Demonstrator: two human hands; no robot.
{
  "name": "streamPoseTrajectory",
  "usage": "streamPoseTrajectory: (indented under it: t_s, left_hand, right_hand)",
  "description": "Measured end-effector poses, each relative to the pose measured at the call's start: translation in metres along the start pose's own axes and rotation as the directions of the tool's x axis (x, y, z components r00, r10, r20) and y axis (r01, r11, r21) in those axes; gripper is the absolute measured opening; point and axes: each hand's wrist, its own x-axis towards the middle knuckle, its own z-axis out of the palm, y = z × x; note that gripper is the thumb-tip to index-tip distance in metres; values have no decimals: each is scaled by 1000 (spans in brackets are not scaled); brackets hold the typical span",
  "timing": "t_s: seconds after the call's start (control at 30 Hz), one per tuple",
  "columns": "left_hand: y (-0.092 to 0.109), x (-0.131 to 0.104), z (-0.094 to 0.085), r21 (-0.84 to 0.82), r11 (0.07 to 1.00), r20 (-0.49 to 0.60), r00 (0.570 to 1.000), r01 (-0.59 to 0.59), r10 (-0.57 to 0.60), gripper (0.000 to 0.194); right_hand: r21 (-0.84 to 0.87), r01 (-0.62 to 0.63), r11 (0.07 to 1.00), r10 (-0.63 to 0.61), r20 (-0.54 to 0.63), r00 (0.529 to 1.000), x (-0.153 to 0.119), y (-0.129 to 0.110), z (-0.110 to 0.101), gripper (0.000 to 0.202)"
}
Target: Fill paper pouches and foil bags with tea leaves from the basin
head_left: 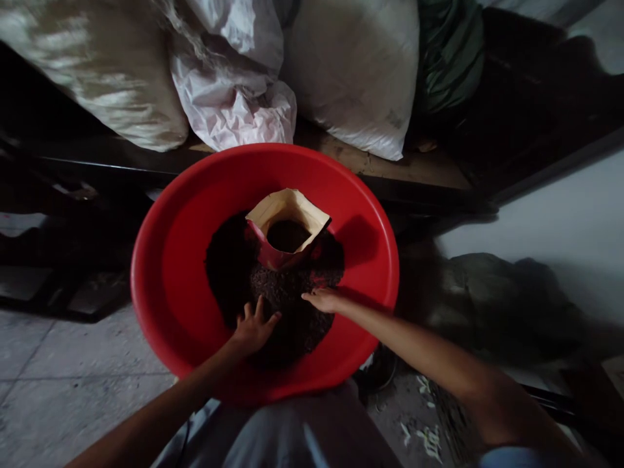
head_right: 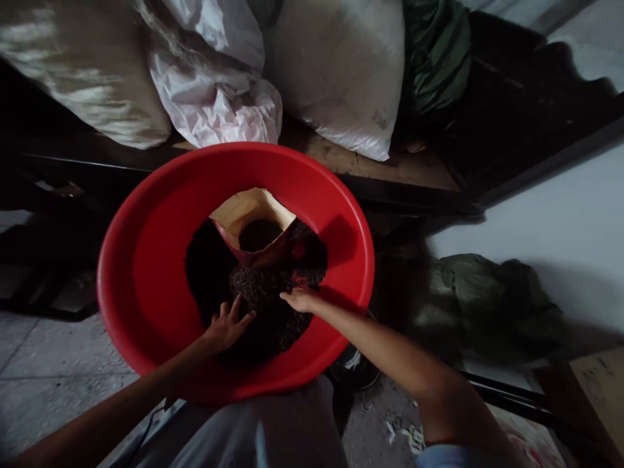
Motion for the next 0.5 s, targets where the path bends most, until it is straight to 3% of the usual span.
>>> streamPoseTrajectory:
  t_s: [0.17, 0.3, 0.5]
  left_hand:
    - [26, 0, 9, -8, 991, -11, 991, 135, -135, 49]
    - [38, -1, 9, -69, 983, -48, 984, 170, -173, 48]
    - [45, 1, 12, -252, 945, -131, 960, 210, -248, 43]
  right_hand:
    - [92, -183, 979, 187, -39, 981, -18, -21, 40, 73]
    - [188, -232, 954, 249, -71, 966, -27, -32, 58, 70]
    - [341, -206, 917, 253, -98, 962, -32, -33, 65, 69]
